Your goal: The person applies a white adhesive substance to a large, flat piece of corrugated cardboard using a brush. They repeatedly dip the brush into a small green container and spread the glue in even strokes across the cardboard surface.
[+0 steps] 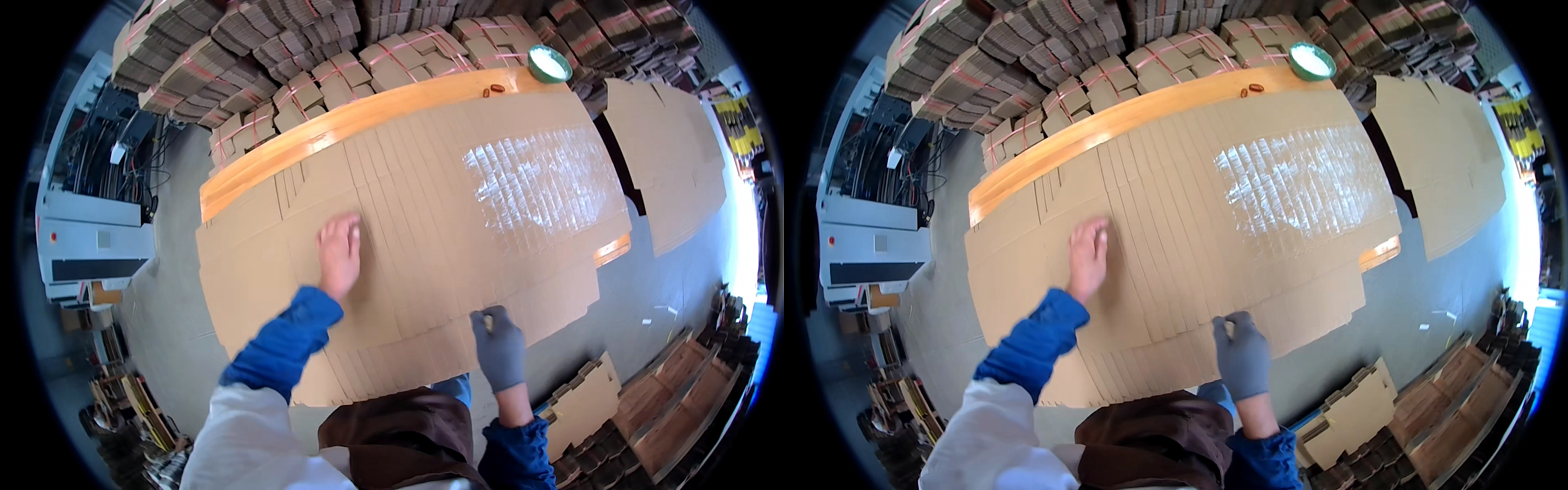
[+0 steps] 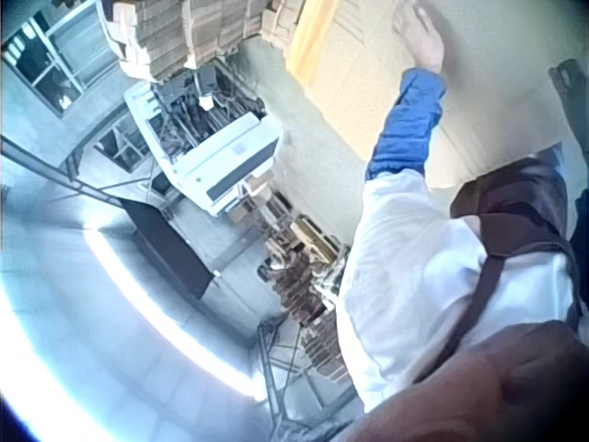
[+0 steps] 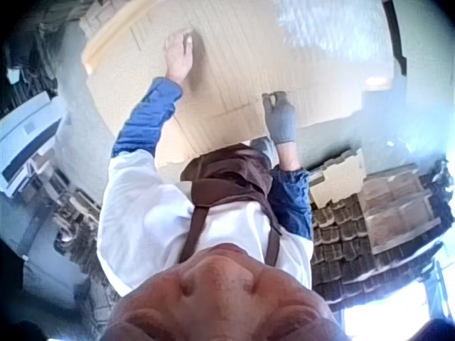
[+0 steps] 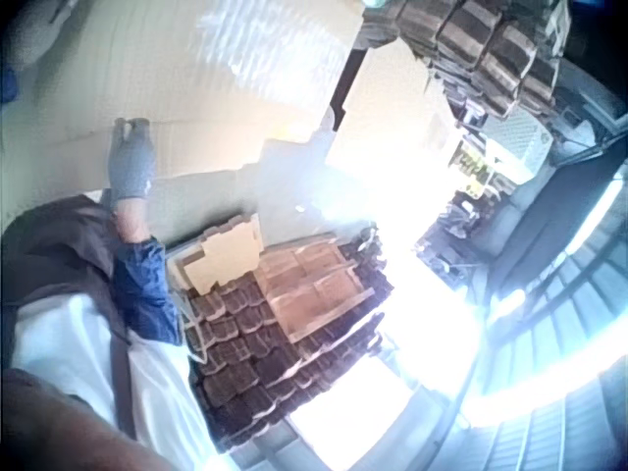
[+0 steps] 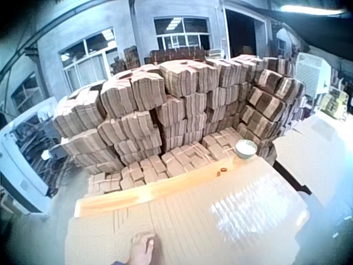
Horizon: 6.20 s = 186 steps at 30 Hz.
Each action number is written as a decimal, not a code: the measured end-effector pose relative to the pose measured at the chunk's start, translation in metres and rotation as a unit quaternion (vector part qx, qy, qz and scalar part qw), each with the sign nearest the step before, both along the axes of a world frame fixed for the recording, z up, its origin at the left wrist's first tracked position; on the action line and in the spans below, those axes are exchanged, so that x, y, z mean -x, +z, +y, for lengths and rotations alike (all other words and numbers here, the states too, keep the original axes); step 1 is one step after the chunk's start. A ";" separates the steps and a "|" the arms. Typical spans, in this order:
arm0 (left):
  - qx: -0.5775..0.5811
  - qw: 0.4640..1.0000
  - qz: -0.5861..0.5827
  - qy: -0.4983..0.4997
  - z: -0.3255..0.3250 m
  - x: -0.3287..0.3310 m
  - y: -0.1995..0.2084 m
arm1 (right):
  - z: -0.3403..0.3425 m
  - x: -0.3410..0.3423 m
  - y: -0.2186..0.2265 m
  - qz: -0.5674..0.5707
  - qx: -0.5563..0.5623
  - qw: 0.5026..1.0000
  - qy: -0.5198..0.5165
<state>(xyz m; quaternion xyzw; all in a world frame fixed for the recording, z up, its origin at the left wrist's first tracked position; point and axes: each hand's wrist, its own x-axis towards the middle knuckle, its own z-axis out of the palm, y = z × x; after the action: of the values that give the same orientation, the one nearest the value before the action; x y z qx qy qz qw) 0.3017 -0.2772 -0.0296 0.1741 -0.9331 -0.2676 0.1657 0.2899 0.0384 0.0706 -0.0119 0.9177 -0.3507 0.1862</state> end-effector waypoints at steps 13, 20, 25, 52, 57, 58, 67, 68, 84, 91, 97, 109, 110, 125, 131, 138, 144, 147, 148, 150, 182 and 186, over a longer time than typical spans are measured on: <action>0.068 0.980 -0.016 0.189 0.071 -0.023 -0.041 | 0.156 0.050 0.093 0.177 0.086 0.975 0.108; 0.066 0.979 -0.021 0.189 0.084 -0.015 -0.035 | 0.222 0.116 0.113 0.035 0.070 0.997 0.010; 0.027 0.980 -0.046 0.189 0.086 -0.009 -0.031 | 0.209 0.191 0.135 0.054 0.212 0.973 -0.067; 0.065 0.962 -0.123 0.236 0.086 -0.016 -0.033 | 0.005 0.660 -0.040 0.190 0.019 0.944 0.270; 0.060 0.966 -0.119 0.222 0.087 -0.010 -0.036 | 0.029 0.680 -0.025 0.170 0.117 0.953 0.220; 0.059 0.968 -0.116 0.216 0.088 -0.008 -0.037 | 0.033 0.685 -0.031 0.160 0.112 0.953 0.230; 0.066 0.967 -0.130 0.207 0.085 -0.016 -0.035 | 0.022 0.673 -0.024 0.037 0.196 0.958 0.208; 0.063 0.967 -0.131 0.210 0.086 -0.015 -0.034 | 0.023 0.675 -0.022 0.011 0.206 0.956 0.210; 0.055 0.966 -0.116 0.224 0.090 -0.010 -0.044 | 0.084 0.716 -0.113 -0.303 0.642 0.688 -0.150; 0.075 0.953 -0.138 0.260 0.081 -0.038 -0.052 | 0.067 0.666 -0.119 -0.256 0.731 0.622 -0.118; 0.074 0.970 -0.094 0.214 0.080 -0.018 -0.036 | 0.109 0.559 -0.066 -0.248 0.685 0.678 -0.103; 0.045 0.974 -0.061 0.214 0.086 -0.015 -0.029 | -0.098 0.229 -0.013 -0.207 0.356 0.888 0.205; 0.043 0.974 -0.064 0.212 0.084 -0.016 -0.029 | -0.105 0.222 -0.016 -0.169 0.326 0.898 0.243; -0.006 0.977 -0.056 0.205 0.078 -0.019 -0.031 | -0.139 0.194 -0.028 0.086 0.082 0.926 0.359; -0.020 0.976 -0.066 0.204 0.080 -0.020 -0.028 | -0.149 0.202 -0.002 0.033 0.159 0.943 0.289; -0.024 0.977 -0.066 0.200 0.081 -0.016 -0.030 | -0.135 0.257 -0.041 0.036 0.086 0.965 0.247; -0.020 0.977 -0.065 0.203 0.083 -0.015 -0.031 | -0.135 0.263 -0.033 0.031 0.151 0.954 0.259; -0.020 0.977 -0.072 0.199 0.082 -0.013 -0.028 | -0.094 0.290 -0.024 0.032 0.105 0.982 0.156; -0.018 0.977 -0.076 0.197 0.083 -0.013 -0.028 | -0.091 0.296 -0.025 0.038 0.104 0.982 0.155; -0.005 0.977 -0.076 0.199 0.083 -0.019 -0.031 | -0.113 0.277 -0.023 0.046 0.157 0.967 0.194; 0.018 0.976 -0.078 0.201 0.081 -0.015 -0.024 | -0.130 0.285 -0.026 0.058 0.025 0.972 0.224; 0.016 0.976 -0.083 0.198 0.083 -0.016 -0.024 | -0.172 0.246 -0.033 0.103 0.090 0.948 0.287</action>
<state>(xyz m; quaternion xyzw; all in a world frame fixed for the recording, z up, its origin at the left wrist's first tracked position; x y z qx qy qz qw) 0.3173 -0.1945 -0.0532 0.3745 -0.8948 -0.1989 0.1401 0.0440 -0.1338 0.0375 -0.3276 0.8543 -0.3604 0.1816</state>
